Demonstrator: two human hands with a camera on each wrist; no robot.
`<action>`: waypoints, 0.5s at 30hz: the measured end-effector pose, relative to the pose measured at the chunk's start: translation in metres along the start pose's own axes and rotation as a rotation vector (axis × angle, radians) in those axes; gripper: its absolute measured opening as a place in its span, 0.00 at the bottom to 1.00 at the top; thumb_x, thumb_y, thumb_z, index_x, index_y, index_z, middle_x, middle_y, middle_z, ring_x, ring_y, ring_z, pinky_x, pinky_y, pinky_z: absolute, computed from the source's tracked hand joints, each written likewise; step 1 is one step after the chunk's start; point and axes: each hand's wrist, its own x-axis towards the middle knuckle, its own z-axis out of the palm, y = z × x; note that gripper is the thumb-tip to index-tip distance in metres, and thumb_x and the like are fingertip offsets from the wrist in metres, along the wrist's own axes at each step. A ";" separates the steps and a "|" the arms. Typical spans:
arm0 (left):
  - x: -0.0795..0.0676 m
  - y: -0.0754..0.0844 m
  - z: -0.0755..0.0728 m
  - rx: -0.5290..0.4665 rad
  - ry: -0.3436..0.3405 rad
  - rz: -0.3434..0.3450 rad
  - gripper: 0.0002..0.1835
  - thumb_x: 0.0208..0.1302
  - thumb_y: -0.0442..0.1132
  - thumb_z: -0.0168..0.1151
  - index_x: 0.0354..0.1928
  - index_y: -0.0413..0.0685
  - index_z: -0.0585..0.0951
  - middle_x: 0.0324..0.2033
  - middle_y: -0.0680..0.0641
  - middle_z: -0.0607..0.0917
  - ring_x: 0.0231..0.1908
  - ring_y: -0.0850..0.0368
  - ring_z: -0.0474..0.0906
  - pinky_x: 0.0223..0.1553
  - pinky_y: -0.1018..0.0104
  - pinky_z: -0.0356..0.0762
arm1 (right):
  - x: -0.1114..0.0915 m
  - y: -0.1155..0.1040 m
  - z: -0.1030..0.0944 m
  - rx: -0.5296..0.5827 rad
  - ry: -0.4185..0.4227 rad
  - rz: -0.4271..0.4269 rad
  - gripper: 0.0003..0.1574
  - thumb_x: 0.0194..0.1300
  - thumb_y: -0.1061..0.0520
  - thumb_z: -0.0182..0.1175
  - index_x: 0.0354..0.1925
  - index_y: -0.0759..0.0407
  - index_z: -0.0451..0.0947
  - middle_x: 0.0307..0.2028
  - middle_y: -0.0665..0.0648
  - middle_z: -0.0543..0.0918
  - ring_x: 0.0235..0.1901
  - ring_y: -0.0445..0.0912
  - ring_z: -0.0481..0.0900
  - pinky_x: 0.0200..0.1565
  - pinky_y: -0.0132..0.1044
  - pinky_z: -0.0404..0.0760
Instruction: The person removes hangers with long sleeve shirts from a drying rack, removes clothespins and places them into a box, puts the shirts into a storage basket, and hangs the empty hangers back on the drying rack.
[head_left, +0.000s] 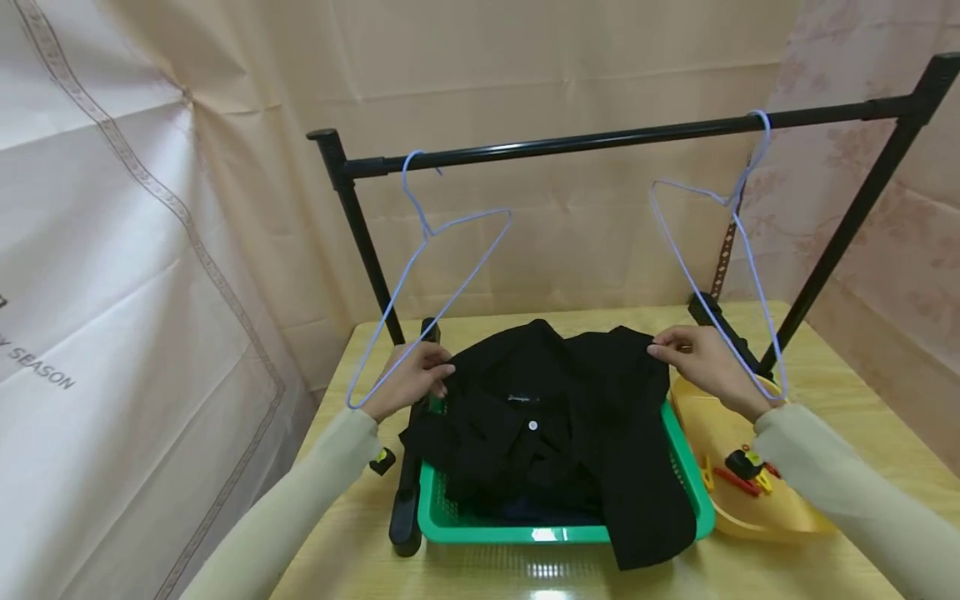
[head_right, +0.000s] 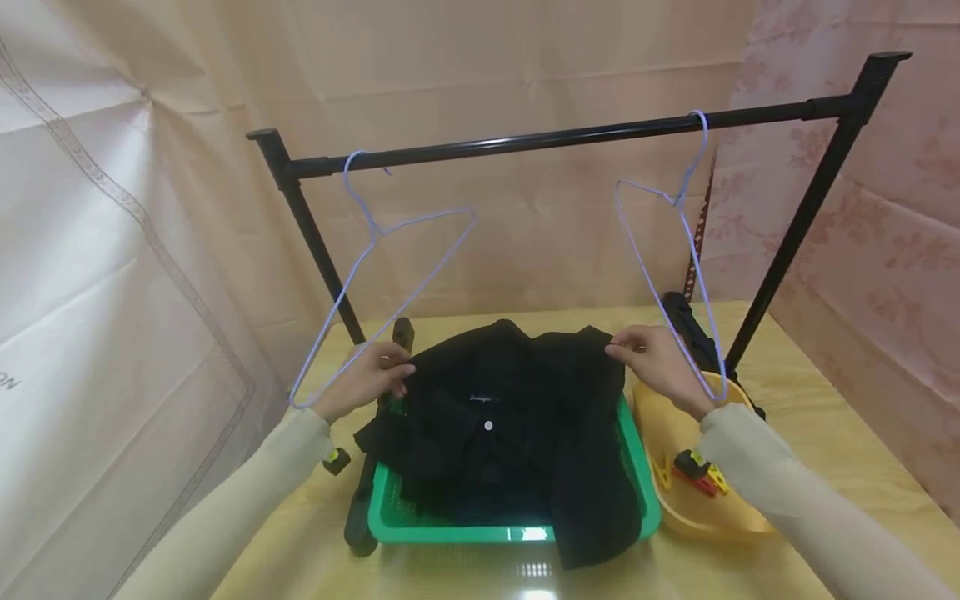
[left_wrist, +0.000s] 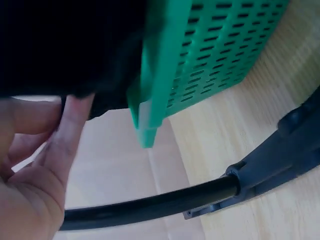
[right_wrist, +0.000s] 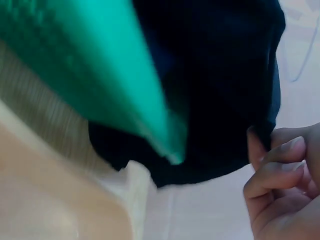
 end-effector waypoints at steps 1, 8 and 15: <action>-0.006 0.004 -0.002 -0.043 0.014 -0.001 0.10 0.68 0.38 0.59 0.46 0.42 0.81 0.32 0.47 0.85 0.26 0.53 0.84 0.32 0.60 0.81 | -0.004 -0.003 -0.002 0.021 -0.003 0.002 0.22 0.68 0.40 0.55 0.46 0.54 0.80 0.42 0.57 0.82 0.33 0.50 0.76 0.27 0.39 0.74; -0.036 0.026 -0.009 -0.096 0.025 0.193 0.07 0.62 0.38 0.65 0.40 0.44 0.83 0.36 0.49 0.85 0.36 0.54 0.82 0.39 0.61 0.79 | -0.035 -0.028 -0.018 0.163 -0.044 -0.025 0.20 0.66 0.40 0.57 0.49 0.49 0.79 0.35 0.56 0.81 0.25 0.48 0.73 0.24 0.37 0.73; -0.049 0.017 0.011 0.124 -0.273 0.496 0.02 0.59 0.33 0.67 0.33 0.48 0.86 0.38 0.51 0.81 0.38 0.64 0.77 0.39 0.71 0.77 | -0.071 -0.035 0.000 0.011 -0.312 -0.461 0.05 0.65 0.54 0.62 0.39 0.43 0.80 0.31 0.41 0.81 0.18 0.34 0.67 0.21 0.28 0.70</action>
